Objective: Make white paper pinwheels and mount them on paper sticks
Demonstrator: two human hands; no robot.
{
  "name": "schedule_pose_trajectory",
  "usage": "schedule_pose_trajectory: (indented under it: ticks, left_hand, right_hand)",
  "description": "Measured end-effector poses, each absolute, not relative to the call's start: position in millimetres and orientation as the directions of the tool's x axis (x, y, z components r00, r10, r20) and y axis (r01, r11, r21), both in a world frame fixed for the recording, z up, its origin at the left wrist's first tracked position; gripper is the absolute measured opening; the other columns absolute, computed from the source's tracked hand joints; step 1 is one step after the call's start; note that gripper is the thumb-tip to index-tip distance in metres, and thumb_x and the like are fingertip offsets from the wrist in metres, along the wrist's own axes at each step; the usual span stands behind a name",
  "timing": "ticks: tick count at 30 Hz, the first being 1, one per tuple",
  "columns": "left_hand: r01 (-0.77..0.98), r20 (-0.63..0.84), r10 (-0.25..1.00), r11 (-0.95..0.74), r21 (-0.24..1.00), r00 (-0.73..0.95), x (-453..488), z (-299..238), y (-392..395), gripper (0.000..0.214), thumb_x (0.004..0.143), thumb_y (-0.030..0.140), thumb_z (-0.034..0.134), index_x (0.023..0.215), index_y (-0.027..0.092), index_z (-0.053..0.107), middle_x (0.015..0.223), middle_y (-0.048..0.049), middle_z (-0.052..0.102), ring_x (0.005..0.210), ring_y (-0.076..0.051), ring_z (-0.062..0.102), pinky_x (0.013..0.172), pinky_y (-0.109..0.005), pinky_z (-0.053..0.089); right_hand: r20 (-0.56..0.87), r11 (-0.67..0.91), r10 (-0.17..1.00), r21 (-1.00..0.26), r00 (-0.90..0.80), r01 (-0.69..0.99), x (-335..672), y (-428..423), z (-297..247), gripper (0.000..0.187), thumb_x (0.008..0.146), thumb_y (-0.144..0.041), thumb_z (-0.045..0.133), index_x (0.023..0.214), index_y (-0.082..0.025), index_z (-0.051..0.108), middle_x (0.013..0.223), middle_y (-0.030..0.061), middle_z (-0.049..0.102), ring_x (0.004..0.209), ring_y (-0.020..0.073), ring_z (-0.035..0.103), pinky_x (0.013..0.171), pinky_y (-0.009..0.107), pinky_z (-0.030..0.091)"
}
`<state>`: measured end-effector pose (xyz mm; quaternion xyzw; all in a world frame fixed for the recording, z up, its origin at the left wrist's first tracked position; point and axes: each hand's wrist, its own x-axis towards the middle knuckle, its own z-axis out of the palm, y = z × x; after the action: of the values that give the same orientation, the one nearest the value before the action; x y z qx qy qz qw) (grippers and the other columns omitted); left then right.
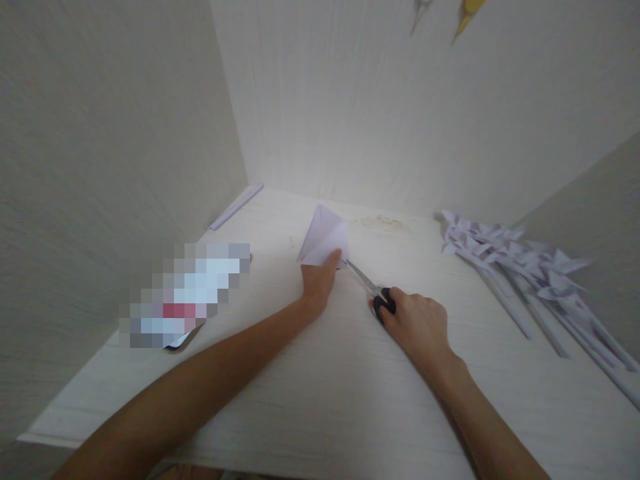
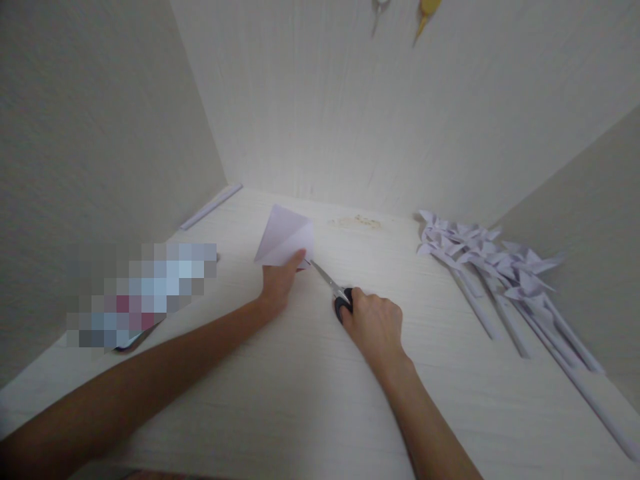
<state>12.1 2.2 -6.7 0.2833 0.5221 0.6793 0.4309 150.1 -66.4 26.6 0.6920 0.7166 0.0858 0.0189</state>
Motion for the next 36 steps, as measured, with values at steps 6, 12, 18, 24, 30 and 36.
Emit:
schedule_pose_trajectory:
  ticks: [6,12,18,24,30,36]
  left_hand:
    - [-0.362,-0.081,0.909,-0.08,0.929,-0.409,10,-5,4,0.039,0.056,0.023,0.066,0.093,0.017,0.055,0.099,-0.0074,0.059,0.086,-0.017,0.057,0.07,-0.03,0.05]
    - [-0.427,-0.042,0.966,-0.074,0.901,-0.255,9,7,-2,0.027,0.059,0.026,0.063,0.083,0.015,0.058,0.084,-0.0052,0.062,0.071,-0.014,0.059,0.058,-0.026,0.051]
    - [-0.437,-0.032,0.979,-0.061,0.897,-0.203,10,14,-5,0.034,0.057,0.026,0.065,0.089,0.015,0.058,0.089,-0.0059,0.061,0.073,-0.015,0.058,0.056,-0.027,0.052]
    - [-0.492,-0.043,0.984,-0.049,0.869,-0.173,11,15,-5,0.034,0.058,0.024,0.064,0.09,0.016,0.058,0.087,-0.0043,0.061,0.07,-0.013,0.058,0.053,-0.023,0.051]
    - [-0.517,-0.064,0.983,-0.035,0.855,-0.172,11,18,-5,0.036,0.058,0.023,0.064,0.092,0.016,0.057,0.087,-0.0043,0.062,0.068,-0.012,0.058,0.053,-0.023,0.051]
    - [-0.549,-0.065,0.983,-0.042,0.835,-0.174,13,20,-7,0.037,0.057,0.022,0.065,0.093,0.017,0.056,0.088,-0.0033,0.061,0.068,-0.012,0.058,0.053,-0.023,0.051]
  right_hand:
    - [-0.121,0.035,0.978,-0.703,-0.168,0.711,158,-61,18,0.042,0.07,-0.054,0.043,0.051,-0.017,0.043,0.044,-0.0009,0.045,0.041,0.0094,0.039,0.041,0.022,0.023]
    - [-0.251,-0.458,0.721,-0.872,-0.646,-0.171,150,-71,16,0.041,0.071,-0.052,0.047,0.056,-0.014,0.045,0.043,-0.0053,0.038,0.033,0.0028,0.029,0.031,0.017,0.015]
    - [-0.184,-0.675,0.558,-0.669,-0.809,-0.313,151,-72,3,0.043,0.072,-0.052,0.047,0.052,-0.014,0.043,0.034,-0.0085,0.031,0.026,0.0009,0.019,0.028,0.014,0.015]
    - [-0.145,-0.686,0.569,-0.626,-0.81,-0.37,155,-72,-3,0.044,0.075,-0.052,0.043,0.051,-0.014,0.042,0.034,-0.0078,0.033,0.027,0.0012,0.02,0.029,0.013,0.018]
    - [-0.148,-0.696,0.558,-0.619,-0.817,-0.364,158,-71,-3,0.045,0.076,-0.052,0.041,0.051,-0.015,0.041,0.033,-0.0075,0.034,0.026,0.0012,0.02,0.028,0.013,0.018]
    - [-0.169,-0.682,0.574,-0.64,-0.801,-0.354,157,-71,-4,0.046,0.075,-0.053,0.041,0.05,-0.015,0.039,0.032,-0.0076,0.035,0.026,0.0014,0.018,0.028,0.014,0.017]
